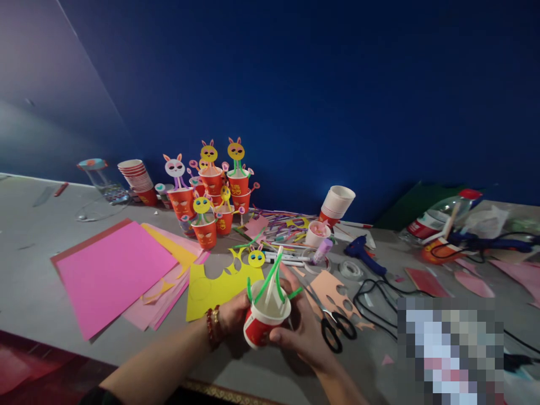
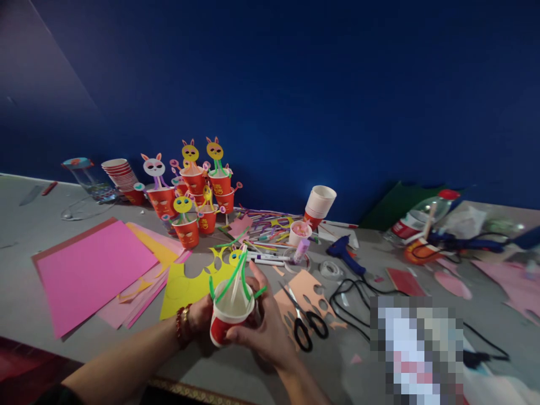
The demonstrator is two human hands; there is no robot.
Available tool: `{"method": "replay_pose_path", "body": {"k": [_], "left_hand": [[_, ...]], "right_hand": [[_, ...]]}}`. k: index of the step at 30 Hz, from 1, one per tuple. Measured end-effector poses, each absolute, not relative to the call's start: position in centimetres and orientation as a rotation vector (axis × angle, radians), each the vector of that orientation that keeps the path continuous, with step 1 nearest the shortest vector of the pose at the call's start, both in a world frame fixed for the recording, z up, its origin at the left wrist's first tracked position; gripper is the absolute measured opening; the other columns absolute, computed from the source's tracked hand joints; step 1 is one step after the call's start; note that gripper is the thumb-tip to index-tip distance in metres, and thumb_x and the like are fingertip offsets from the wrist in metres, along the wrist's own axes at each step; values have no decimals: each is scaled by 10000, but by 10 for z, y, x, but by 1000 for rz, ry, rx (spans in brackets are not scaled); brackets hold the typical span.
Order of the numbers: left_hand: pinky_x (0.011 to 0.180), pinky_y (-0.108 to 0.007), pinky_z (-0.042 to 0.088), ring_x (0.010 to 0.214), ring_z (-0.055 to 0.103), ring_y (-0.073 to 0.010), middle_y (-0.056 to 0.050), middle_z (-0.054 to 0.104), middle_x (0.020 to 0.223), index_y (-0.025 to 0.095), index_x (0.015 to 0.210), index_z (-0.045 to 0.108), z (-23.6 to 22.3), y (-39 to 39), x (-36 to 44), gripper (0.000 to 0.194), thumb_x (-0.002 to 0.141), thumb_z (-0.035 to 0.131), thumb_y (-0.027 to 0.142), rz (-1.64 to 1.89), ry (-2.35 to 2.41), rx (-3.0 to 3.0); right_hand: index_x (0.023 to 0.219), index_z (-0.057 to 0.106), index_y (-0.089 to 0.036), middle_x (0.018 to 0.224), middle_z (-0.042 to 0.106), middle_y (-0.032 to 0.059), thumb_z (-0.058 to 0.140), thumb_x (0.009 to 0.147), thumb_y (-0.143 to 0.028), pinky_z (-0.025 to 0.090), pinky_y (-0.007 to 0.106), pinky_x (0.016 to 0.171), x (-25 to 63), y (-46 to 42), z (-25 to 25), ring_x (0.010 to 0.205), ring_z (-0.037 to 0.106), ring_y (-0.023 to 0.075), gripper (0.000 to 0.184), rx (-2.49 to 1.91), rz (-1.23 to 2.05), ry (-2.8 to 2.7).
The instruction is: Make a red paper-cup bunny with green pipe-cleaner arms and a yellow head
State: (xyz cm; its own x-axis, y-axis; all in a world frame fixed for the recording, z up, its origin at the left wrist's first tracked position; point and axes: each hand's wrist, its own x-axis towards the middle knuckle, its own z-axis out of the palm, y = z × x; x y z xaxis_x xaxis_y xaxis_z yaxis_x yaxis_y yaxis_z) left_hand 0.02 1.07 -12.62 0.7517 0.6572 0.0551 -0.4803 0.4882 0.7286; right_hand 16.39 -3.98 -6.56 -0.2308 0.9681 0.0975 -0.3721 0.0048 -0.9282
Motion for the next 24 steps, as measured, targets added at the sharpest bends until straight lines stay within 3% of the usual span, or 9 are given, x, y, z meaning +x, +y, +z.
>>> {"method": "replay_pose_path", "body": {"k": [9, 13, 17, 20, 24], "left_hand": [[987, -480, 508, 1094, 702, -366, -178, 789, 1035, 111, 1091, 751, -123, 14, 7, 763, 774, 638, 796, 695, 226, 755], [1010, -451, 493, 1133, 679, -344, -154, 767, 1134, 156, 1159, 729, -101, 13, 11, 672, 806, 678, 725, 899, 318, 787], [1041, -421, 464, 1212, 628, -346, -121, 707, 1271, 214, 1284, 659, -86, 14, 9, 696, 715, 858, 560, 1044, 385, 897], [1063, -419, 438, 1229, 614, -336, -113, 711, 1253, 210, 1246, 679, -84, 14, 7, 606, 731, 878, 461, 1061, 429, 946], [1044, -404, 454, 1203, 633, -325, -110, 735, 1206, 198, 1195, 711, -83, 13, 9, 522, 761, 857, 449, 1074, 430, 893]], "right_hand": [[1612, 252, -297, 1316, 680, 108, 926, 666, -530, 540, 397, 985, 165, -33, -69, 1147, 679, 296, 1185, -875, 1337, -1124], [1606, 276, -276, 1284, 692, 103, 893, 734, -483, 550, 407, 992, 172, -29, -76, 1188, 661, 297, 1089, -980, 1173, -1200], [1598, 310, -271, 1247, 708, 106, 900, 741, -403, 572, 438, 990, 178, -27, -82, 1211, 655, 327, 1049, -1074, 1037, -1283], [1598, 309, -273, 1268, 696, 108, 911, 727, -400, 574, 447, 994, 180, -26, -85, 1217, 649, 334, 1067, -1093, 997, -1292], [1598, 299, -277, 1336, 651, 106, 920, 698, -466, 538, 448, 1037, 181, -22, -83, 1247, 624, 325, 1109, -1062, 977, -1292]]}}
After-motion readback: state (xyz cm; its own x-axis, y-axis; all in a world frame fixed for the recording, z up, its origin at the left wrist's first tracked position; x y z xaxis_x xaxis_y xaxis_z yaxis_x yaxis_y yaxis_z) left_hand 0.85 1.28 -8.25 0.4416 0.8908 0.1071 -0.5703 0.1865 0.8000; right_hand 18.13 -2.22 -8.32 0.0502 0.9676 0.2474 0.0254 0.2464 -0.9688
